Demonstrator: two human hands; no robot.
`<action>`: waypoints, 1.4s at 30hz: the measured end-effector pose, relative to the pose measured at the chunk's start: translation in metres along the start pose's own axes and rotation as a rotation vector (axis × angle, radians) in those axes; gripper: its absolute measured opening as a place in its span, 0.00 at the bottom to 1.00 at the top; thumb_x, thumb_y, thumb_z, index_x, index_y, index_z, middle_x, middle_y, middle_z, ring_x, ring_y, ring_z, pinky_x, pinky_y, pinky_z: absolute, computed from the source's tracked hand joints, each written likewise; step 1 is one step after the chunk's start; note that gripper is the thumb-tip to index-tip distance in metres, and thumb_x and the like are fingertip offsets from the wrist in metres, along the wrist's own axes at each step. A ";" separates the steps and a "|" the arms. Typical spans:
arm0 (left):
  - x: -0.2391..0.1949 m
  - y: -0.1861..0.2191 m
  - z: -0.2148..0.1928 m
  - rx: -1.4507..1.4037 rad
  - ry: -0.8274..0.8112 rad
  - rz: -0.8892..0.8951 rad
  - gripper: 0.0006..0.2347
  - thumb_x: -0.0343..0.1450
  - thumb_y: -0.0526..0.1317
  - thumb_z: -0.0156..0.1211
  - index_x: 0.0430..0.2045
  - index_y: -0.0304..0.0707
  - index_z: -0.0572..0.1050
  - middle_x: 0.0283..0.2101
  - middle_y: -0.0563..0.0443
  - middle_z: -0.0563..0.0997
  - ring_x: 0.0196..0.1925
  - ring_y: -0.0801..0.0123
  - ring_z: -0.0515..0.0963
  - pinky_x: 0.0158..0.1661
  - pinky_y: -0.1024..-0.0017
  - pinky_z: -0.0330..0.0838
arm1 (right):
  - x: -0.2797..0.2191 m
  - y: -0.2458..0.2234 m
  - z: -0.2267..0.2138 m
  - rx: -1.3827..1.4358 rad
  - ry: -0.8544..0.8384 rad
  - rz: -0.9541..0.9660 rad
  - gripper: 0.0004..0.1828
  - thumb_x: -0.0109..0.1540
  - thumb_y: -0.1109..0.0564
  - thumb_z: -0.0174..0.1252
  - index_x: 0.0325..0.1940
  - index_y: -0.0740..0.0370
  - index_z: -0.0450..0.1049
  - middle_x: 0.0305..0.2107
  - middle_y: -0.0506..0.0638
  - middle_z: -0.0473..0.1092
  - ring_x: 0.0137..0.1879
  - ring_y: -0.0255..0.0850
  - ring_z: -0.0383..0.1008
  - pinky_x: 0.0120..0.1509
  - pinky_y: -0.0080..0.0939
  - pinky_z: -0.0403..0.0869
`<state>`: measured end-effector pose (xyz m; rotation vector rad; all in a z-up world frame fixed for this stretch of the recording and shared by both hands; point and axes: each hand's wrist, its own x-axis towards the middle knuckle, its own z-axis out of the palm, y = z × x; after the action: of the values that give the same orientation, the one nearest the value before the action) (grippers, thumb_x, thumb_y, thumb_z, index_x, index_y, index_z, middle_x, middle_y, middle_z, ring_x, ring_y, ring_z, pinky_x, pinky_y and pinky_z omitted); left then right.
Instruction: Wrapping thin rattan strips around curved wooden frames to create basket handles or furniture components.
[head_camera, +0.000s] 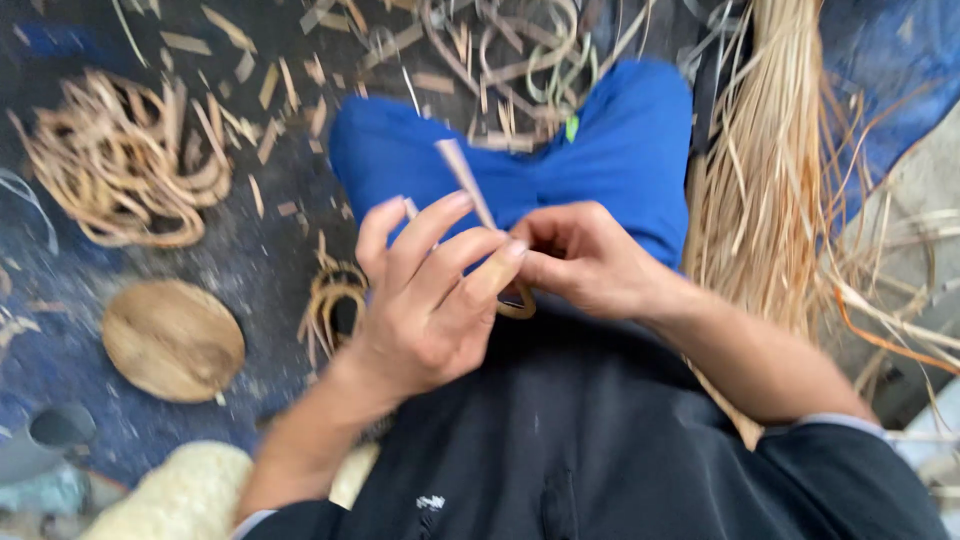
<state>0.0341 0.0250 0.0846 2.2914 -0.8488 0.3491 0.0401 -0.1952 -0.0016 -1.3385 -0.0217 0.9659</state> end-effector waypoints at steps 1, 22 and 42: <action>-0.002 0.001 -0.005 -0.013 -0.012 -0.025 0.16 0.64 0.30 0.64 0.46 0.32 0.76 0.48 0.45 0.76 0.53 0.48 0.76 0.54 0.49 0.60 | -0.004 -0.004 0.002 0.013 -0.007 0.027 0.11 0.69 0.58 0.59 0.43 0.72 0.77 0.32 0.47 0.73 0.37 0.29 0.70 0.39 0.31 0.71; -0.044 -0.048 -0.013 -0.628 -0.428 -0.637 0.04 0.71 0.35 0.66 0.35 0.35 0.82 0.33 0.49 0.86 0.34 0.71 0.87 0.34 0.73 0.78 | 0.036 0.001 0.011 0.343 -0.338 0.278 0.18 0.67 0.55 0.61 0.50 0.76 0.77 0.37 0.58 0.78 0.42 0.43 0.81 0.50 0.44 0.79; -0.052 -0.054 -0.010 -0.782 -0.479 -0.468 0.04 0.70 0.27 0.59 0.36 0.28 0.78 0.34 0.42 0.84 0.34 0.61 0.87 0.33 0.68 0.78 | 0.031 -0.045 0.013 -0.673 -0.446 -0.252 0.20 0.67 0.54 0.59 0.24 0.64 0.64 0.14 0.53 0.60 0.20 0.46 0.63 0.27 0.47 0.64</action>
<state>0.0302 0.0872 0.0418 1.7421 -0.4972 -0.6570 0.0787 -0.1627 0.0234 -1.6406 -0.9022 1.0630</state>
